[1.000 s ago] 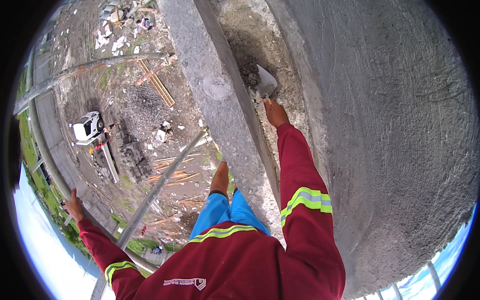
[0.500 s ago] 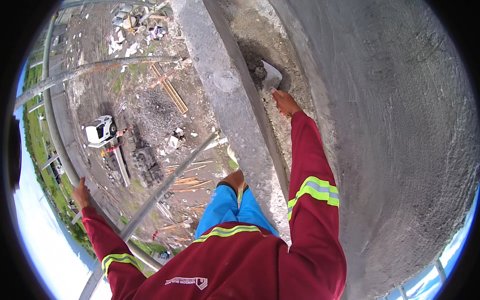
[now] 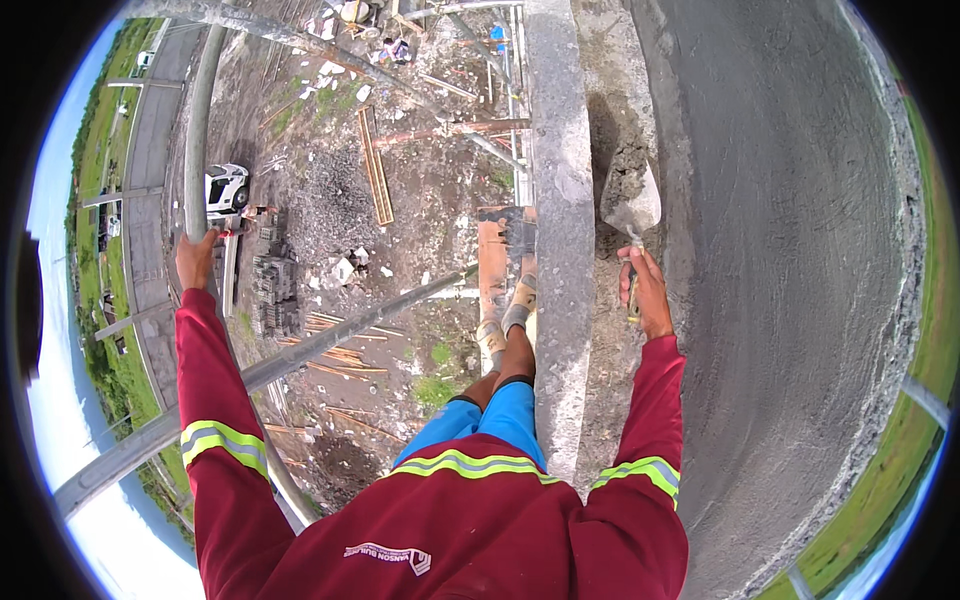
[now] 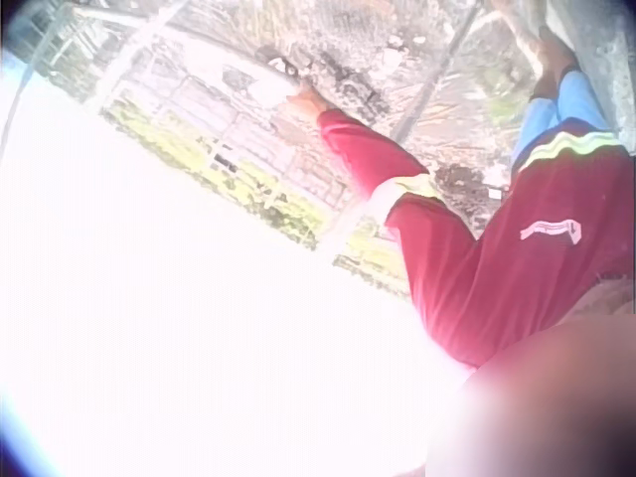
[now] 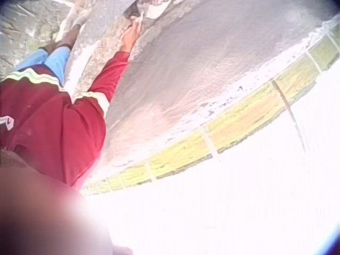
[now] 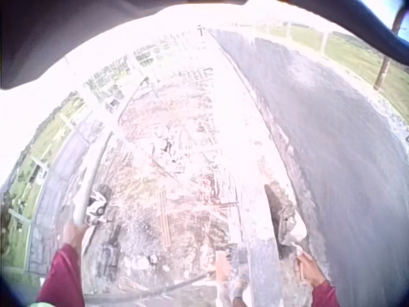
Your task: The person uses a trowel to smooth wet concrete on a curved wall while standing on scaffolding. The person repeatedly scrapes and levels the surface along the wall's edge.
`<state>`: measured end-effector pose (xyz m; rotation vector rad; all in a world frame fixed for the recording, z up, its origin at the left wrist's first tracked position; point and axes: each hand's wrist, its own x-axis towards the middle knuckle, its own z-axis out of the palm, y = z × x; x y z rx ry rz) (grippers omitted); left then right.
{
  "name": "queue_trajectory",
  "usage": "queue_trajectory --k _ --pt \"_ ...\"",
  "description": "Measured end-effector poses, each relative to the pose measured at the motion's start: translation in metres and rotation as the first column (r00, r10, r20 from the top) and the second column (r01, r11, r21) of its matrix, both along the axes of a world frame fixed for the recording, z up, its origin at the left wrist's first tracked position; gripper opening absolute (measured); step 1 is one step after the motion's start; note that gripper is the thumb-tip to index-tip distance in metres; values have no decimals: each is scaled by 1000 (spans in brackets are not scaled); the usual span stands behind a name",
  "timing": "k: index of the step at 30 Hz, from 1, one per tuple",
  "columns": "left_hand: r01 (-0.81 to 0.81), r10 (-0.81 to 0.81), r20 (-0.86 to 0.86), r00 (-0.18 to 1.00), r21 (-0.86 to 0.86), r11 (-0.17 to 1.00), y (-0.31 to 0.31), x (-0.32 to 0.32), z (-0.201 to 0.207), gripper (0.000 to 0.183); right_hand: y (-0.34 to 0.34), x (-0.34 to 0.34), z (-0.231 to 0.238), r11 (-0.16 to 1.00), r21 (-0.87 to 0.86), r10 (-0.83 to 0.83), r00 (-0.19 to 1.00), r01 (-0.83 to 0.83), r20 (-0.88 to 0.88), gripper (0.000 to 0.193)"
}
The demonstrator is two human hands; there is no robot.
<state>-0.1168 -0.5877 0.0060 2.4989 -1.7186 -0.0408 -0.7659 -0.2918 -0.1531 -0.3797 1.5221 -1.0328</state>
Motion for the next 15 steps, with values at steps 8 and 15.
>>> queue_trajectory --k 8,15 --pt "-28 28 3 1000 18 999 5 -12 7 66 -7 113 73 966 -259 -10 994 -18 -109 35" --pt "-28 29 -20 999 48 998 6 -11 9 68 -75 248 1 856 -64 285 572 -513 -769 43"
